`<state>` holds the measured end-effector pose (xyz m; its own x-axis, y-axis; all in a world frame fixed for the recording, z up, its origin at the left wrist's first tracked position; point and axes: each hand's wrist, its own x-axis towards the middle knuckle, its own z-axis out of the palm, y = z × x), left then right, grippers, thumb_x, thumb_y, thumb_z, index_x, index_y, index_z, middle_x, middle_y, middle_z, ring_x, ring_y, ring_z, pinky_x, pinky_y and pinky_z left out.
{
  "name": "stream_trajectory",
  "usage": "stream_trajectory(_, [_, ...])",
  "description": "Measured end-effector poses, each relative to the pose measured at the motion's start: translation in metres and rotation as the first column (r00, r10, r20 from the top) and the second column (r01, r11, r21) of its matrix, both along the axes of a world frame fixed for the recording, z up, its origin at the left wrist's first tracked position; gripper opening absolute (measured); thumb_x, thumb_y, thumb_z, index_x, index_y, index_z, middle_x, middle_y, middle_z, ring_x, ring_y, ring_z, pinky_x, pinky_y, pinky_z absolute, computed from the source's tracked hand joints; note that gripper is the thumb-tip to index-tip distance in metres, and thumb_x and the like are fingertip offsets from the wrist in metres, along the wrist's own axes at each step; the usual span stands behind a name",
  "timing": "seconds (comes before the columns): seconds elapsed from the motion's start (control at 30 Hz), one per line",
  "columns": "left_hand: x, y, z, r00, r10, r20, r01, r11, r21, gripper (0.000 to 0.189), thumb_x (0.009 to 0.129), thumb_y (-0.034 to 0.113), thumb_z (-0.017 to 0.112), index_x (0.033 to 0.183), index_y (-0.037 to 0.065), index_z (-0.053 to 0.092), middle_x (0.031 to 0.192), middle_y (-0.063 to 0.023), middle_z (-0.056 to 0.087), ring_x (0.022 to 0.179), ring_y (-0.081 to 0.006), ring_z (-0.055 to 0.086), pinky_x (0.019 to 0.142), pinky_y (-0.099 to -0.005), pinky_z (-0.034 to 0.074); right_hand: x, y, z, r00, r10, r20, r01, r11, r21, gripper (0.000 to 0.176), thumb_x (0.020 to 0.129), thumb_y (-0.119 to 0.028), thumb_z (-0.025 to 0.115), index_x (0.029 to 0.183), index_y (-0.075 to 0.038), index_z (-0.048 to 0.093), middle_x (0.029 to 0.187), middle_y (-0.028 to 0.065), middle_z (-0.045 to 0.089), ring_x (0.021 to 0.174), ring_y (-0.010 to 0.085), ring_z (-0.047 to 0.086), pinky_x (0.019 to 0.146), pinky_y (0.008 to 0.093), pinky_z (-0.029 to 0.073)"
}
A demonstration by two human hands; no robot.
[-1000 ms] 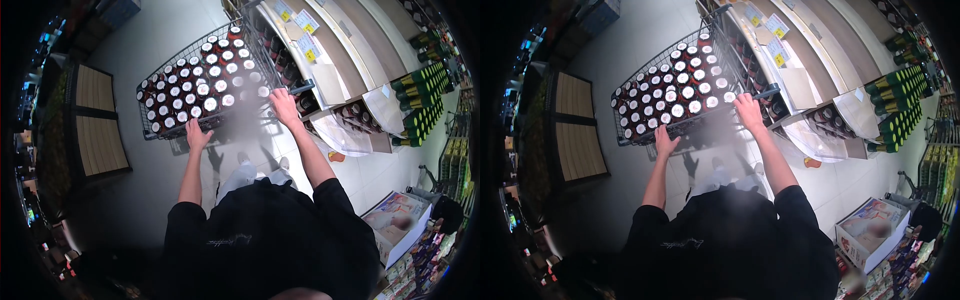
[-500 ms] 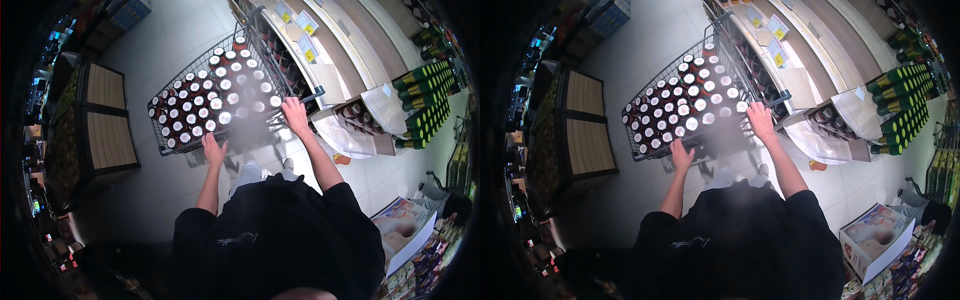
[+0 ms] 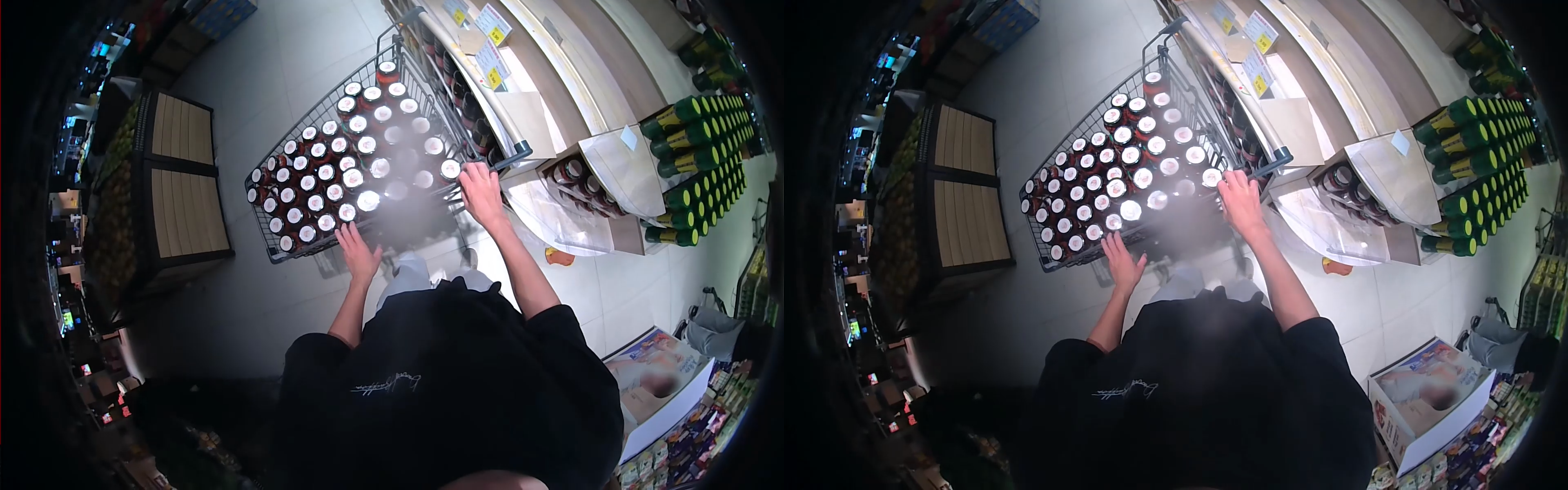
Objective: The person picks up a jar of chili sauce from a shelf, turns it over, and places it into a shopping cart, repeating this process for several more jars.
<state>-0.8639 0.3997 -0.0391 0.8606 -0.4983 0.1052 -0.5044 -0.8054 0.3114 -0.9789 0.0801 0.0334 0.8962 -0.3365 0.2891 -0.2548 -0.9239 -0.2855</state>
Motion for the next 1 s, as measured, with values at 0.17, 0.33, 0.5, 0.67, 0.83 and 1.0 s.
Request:
stream_trajectory(0.17, [-0.004, 0.010, -0.005, 0.998, -0.040, -0.044, 0.040, 0.999, 0.014, 0.107, 0.067, 0.027, 0.084, 0.147, -0.001, 0.020, 0.149, -0.0292, 0.021, 0.142, -0.0476, 0.014, 0.113, -0.0518, 0.029, -0.010, 0.004, -0.007, 1.000, 0.027, 0.005, -0.027, 1.000, -0.014, 0.035, 0.071, -0.011, 0.073, 0.103, -0.010, 0.057, 0.116, 0.0052, 0.051, 0.113, 0.0238, 0.046, 0.084, 0.0411, 0.039])
stream_trajectory(0.33, [0.000, 0.010, -0.012, 0.988, -0.097, -0.120, 0.102, 0.994, 0.034, 0.106, 0.069, 0.028, 0.082, 0.149, 0.000, 0.018, 0.151, -0.0300, 0.017, 0.142, -0.0485, 0.012, 0.114, -0.0522, 0.027, -0.012, 0.002, -0.017, 1.000, 0.030, 0.000, -0.030, 1.000, -0.007, 0.037, 0.071, -0.009, 0.074, 0.104, -0.010, 0.057, 0.118, 0.0061, 0.051, 0.116, 0.0248, 0.046, 0.085, 0.0418, 0.039])
stream_trajectory(0.5, [-0.002, 0.010, -0.003, 0.979, -0.093, -0.179, 0.106, 0.992, 0.068, 0.103, 0.071, 0.028, 0.080, 0.149, 0.000, 0.019, 0.151, -0.0296, 0.019, 0.143, -0.0488, 0.012, 0.115, -0.0520, 0.024, -0.017, 0.004, -0.015, 1.000, 0.002, 0.009, -0.002, 1.000, -0.010, 0.027, 0.076, -0.012, 0.066, 0.102, -0.010, 0.061, 0.116, 0.0090, 0.054, 0.116, 0.0245, 0.047, 0.086, 0.0422, 0.039])
stream_trajectory(0.67, [-0.011, 0.003, 0.003, 0.981, -0.176, -0.083, 0.175, 0.984, -0.011, 0.096, 0.076, 0.022, 0.076, 0.149, -0.001, 0.018, 0.152, -0.0302, 0.019, 0.143, -0.0491, 0.012, 0.116, -0.0524, 0.020, -0.026, 0.010, 0.008, 0.986, -0.028, 0.166, 0.013, 0.996, 0.090, 0.022, 0.077, -0.015, 0.058, 0.098, -0.006, 0.058, 0.102, 0.0088, 0.052, 0.103, 0.0262, 0.050, 0.084, 0.0425, 0.042])
stream_trajectory(0.83, [-0.022, 0.000, -0.003, 0.990, -0.136, -0.024, 0.132, 0.983, -0.124, 0.090, 0.078, 0.017, 0.072, 0.149, -0.001, 0.019, 0.151, -0.0290, 0.022, 0.142, -0.0461, 0.018, 0.115, -0.0522, 0.023, -0.016, 0.009, -0.031, 0.995, -0.079, 0.056, 0.084, 0.992, -0.097, 0.026, 0.075, -0.017, 0.065, 0.097, -0.006, 0.059, 0.100, 0.0082, 0.052, 0.099, 0.0253, 0.051, 0.083, 0.0373, 0.043])
stream_trajectory(1.0, [-0.041, 0.007, 0.029, 0.953, -0.281, -0.108, 0.241, 0.927, -0.287, 0.062, 0.079, 0.013, 0.071, 0.131, -0.002, 0.041, 0.131, -0.0241, 0.043, 0.126, -0.0421, 0.040, 0.106, -0.0500, 0.033, -0.014, 0.020, 0.013, 0.962, -0.114, 0.249, 0.051, 0.968, 0.246, 0.013, 0.077, -0.014, 0.064, 0.089, -0.011, 0.061, 0.094, 0.0064, 0.056, 0.094, 0.0257, 0.055, 0.081, 0.0397, 0.047])
